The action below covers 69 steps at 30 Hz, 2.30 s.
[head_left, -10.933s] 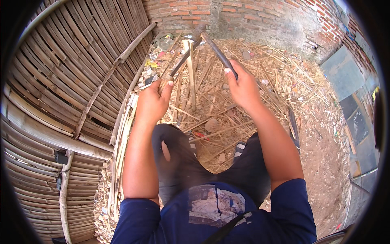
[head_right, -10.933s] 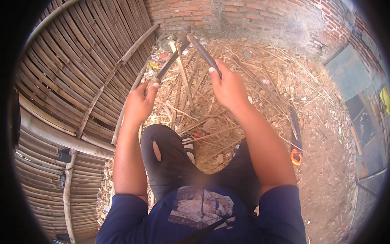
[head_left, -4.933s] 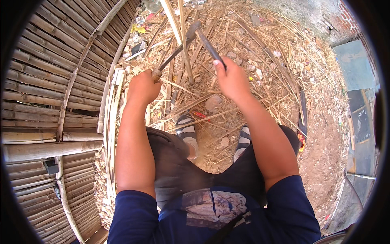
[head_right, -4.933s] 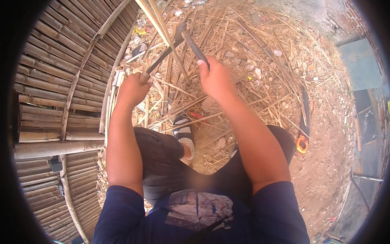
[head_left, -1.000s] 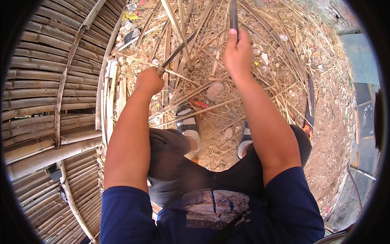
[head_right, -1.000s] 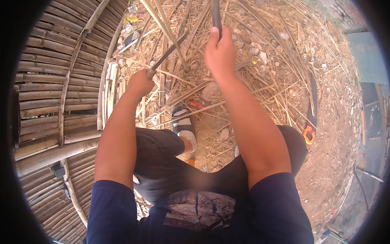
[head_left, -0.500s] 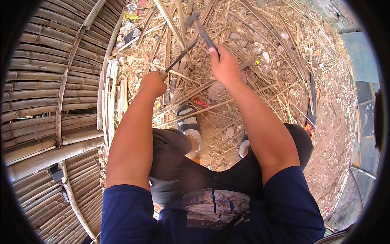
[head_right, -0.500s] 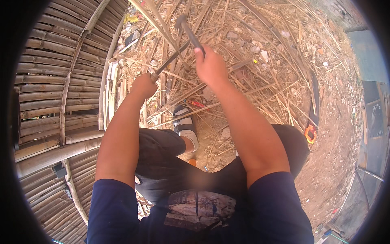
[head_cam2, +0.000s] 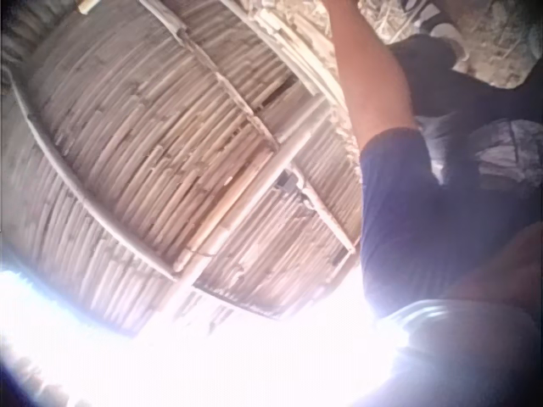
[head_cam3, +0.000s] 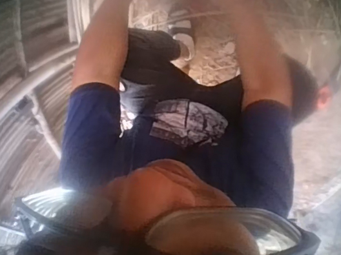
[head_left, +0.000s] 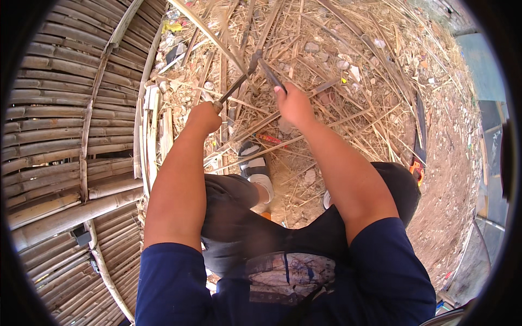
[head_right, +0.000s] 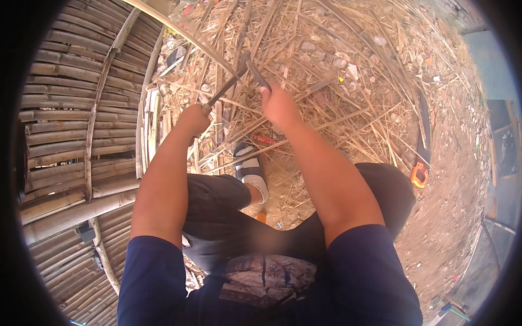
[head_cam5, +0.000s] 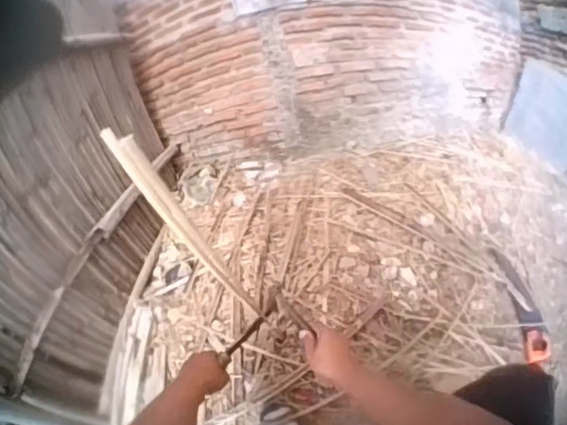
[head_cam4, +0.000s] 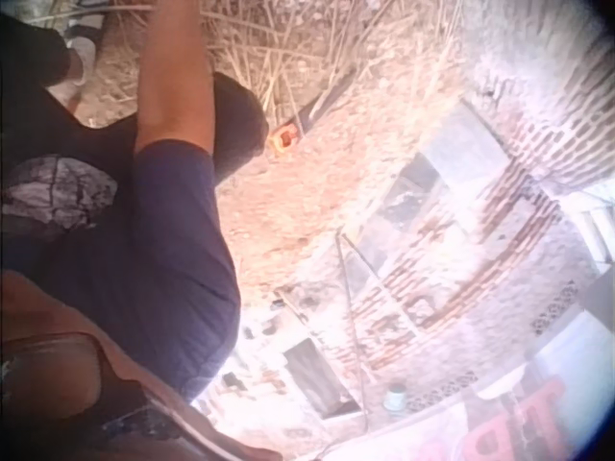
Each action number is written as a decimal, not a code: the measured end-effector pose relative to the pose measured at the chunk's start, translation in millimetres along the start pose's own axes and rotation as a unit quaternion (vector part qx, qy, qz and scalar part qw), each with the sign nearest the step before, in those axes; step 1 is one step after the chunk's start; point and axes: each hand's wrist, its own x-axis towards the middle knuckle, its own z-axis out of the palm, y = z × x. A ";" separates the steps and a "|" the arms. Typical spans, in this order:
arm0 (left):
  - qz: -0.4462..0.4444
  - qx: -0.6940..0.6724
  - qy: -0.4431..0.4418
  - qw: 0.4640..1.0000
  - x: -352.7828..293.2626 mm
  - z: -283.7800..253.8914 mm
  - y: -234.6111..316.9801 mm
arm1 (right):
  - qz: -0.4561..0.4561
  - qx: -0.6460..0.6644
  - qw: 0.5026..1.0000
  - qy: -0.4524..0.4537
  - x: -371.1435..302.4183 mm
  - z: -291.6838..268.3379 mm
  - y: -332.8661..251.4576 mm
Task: The person strips layers from bamboo stalks using a machete while sitting on the ground, handling several pieces of bamboo and moving debris aside.
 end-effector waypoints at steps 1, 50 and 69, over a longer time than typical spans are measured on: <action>-0.015 -0.030 -0.005 0.999 -0.6 1.1 0.1 | 0.018 0.017 1.000 0.013 4.3 -4.2 4.4; 0.019 -0.036 -0.021 0.999 10.5 14.9 2.9 | 0.034 0.061 0.990 0.124 13.2 -42.7 -19.9; 0.028 -0.023 -0.085 0.996 1.4 20.2 4.3 | 0.180 -0.018 0.981 0.066 20.6 -45.4 58.1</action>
